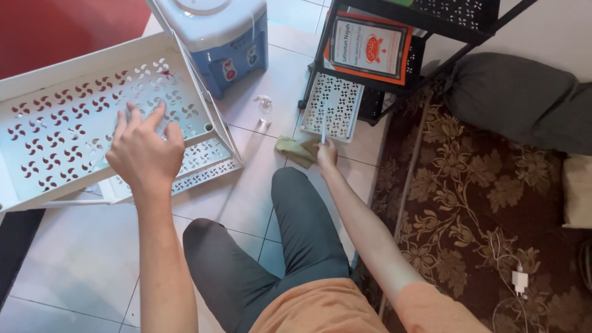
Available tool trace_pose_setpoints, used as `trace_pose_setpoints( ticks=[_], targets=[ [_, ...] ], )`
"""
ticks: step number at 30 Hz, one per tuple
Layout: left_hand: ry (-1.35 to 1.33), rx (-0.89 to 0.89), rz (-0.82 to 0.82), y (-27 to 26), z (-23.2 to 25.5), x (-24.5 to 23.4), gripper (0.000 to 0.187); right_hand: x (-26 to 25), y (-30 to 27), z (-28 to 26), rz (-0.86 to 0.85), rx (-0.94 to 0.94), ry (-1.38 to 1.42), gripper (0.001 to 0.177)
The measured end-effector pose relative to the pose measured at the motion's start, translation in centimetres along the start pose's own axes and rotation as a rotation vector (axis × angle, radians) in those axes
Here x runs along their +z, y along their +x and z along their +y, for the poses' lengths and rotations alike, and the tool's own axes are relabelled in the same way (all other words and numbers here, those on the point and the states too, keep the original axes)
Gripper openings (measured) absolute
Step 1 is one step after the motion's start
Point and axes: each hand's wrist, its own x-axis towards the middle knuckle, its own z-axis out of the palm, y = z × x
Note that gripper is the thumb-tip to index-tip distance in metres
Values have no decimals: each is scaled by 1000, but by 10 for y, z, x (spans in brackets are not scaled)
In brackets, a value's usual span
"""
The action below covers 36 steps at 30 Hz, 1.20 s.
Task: The person assembles a white plastic shelving unit by inserting metal poles into the corners of perforated trays and stacking them. They handle trays and poles, aligning and pressing components together to form a multi-tiered rack.
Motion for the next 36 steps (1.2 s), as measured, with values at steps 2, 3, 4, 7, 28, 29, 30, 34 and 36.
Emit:
trace_pose_setpoints(
  ticks=[2, 3, 4, 7, 28, 29, 30, 34, 36],
  targets=[
    [8, 4, 1, -1, 0, -1, 47, 12, 18, -15, 6, 0, -63, 43],
    [14, 7, 6, -1, 1, -1, 47, 16, 26, -20, 10, 2, -94, 43],
    [19, 9, 10, -1, 2, 0, 47, 18, 32, -25, 12, -8, -159, 44],
    [30, 1, 10, 0, 1, 2, 47, 29, 55, -41, 16, -20, -278, 51],
    [-5, 75, 70, -10, 46, 5, 70, 50, -82, -87, -679, -198, -51, 39],
    [145, 146, 197, -13, 54, 11, 86, 51, -101, -101, -723, -220, -45, 39],
    [48, 84, 143, -15, 58, 15, 67, 53, -119, -116, -767, -242, -38, 40],
    [-195, 6, 30, -22, 48, 14, 34, 62, -166, -193, -764, -512, 94, 38],
    [-205, 40, -3, -29, 32, 3, 33, 54, -185, -228, -738, -577, 179, 38]
  ],
)
